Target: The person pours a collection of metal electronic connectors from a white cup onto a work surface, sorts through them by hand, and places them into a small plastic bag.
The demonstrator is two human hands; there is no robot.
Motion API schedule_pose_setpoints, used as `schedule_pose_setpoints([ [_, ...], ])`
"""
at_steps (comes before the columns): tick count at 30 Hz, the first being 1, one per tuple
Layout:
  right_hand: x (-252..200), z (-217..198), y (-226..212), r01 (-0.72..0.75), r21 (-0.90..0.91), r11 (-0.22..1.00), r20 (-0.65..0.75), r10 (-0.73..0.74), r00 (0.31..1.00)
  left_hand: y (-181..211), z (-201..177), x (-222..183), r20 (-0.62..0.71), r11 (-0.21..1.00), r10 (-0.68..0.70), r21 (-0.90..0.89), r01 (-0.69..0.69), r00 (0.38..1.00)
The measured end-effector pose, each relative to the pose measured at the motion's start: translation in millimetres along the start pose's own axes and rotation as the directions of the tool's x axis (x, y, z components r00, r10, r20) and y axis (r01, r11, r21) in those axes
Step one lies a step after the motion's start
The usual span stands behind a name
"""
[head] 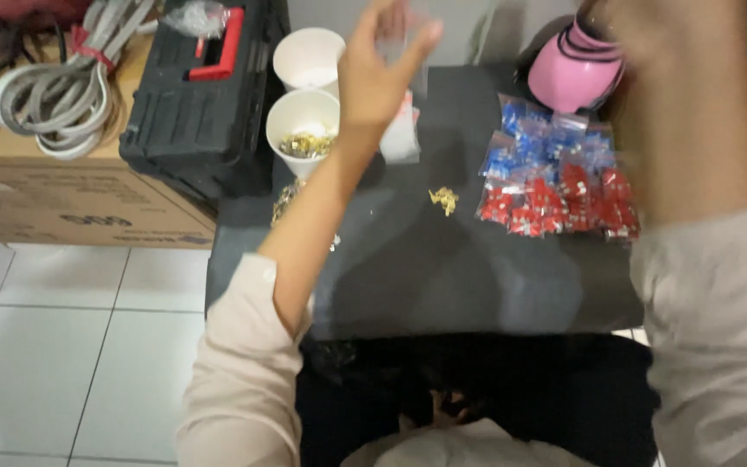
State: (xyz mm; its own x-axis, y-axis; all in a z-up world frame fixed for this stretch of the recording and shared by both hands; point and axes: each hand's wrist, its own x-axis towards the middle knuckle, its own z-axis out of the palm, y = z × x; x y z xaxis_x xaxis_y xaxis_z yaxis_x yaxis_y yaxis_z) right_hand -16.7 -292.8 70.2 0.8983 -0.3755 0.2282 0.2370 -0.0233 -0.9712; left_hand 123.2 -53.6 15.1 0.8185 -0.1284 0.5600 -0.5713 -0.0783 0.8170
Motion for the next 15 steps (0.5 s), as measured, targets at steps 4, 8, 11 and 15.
schedule_pose_setpoints([
  [4, -6, 21, 56, -0.053, 0.105, 0.993, 0.005, 0.052, 0.999, 18, -11, -54, 0.112, 0.998, -0.006, -0.062, 0.013, 0.994],
  [8, -32, 59, 103, 0.131, -0.167, 0.977, 0.078, -0.119, 0.990, -5, -7, -85, 0.119, 0.991, 0.128, 0.011, -0.130, 0.985],
  [11, -32, 68, 105, 0.190, -0.207, 0.960, 0.072, -0.179, 0.981, -5, -14, -101, 0.196, 1.000, -0.009, -0.024, 0.014, 0.981],
  [15, -41, 73, 126, 0.266, -0.217, 0.939, -0.002, -0.273, 0.962, 2, -19, -96, 0.221, 1.000, -0.008, 0.004, 0.007, 0.975],
])
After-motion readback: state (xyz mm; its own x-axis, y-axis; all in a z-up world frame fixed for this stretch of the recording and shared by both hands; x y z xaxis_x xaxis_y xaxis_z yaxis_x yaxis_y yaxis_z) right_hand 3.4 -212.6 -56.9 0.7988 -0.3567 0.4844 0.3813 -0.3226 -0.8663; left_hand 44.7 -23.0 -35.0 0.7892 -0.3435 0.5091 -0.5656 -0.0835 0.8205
